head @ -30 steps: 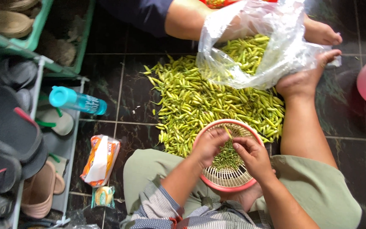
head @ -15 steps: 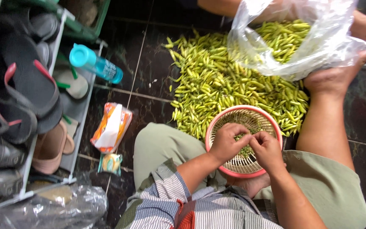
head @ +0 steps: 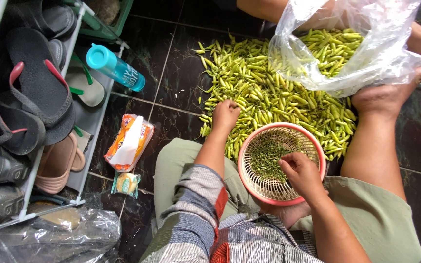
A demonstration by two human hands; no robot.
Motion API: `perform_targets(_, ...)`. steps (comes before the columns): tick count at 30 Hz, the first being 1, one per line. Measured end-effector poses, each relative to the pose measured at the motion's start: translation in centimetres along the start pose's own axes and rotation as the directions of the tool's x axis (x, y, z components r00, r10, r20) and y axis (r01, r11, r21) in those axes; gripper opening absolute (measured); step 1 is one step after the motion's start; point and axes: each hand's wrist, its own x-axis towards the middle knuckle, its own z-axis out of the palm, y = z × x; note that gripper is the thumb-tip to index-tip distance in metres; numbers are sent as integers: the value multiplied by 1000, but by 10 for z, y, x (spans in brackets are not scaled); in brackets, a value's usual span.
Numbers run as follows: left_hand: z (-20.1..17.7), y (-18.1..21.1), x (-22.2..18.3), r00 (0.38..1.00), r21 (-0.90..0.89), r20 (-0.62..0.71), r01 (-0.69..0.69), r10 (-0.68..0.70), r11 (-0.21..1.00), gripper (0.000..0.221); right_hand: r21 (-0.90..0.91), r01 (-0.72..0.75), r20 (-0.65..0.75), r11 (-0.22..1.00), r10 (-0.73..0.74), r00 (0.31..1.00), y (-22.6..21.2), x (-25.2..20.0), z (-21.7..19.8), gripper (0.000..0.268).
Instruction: Removing stems from green chilies by hand and placing the processed chilies into a basket.
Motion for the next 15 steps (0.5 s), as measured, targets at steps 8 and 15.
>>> perform_targets(8, -9, 5, -17, 988, 145, 106, 95, -111, 985, 19, 53, 20, 27, 998, -21, 999, 2, -3, -6, 23)
perform_targets(15, -26, 78, -116, 985, -575, 163, 50, 54, 817, 20, 533, -13, 4, 846, 13, 1000, -12, -12, 5, 27)
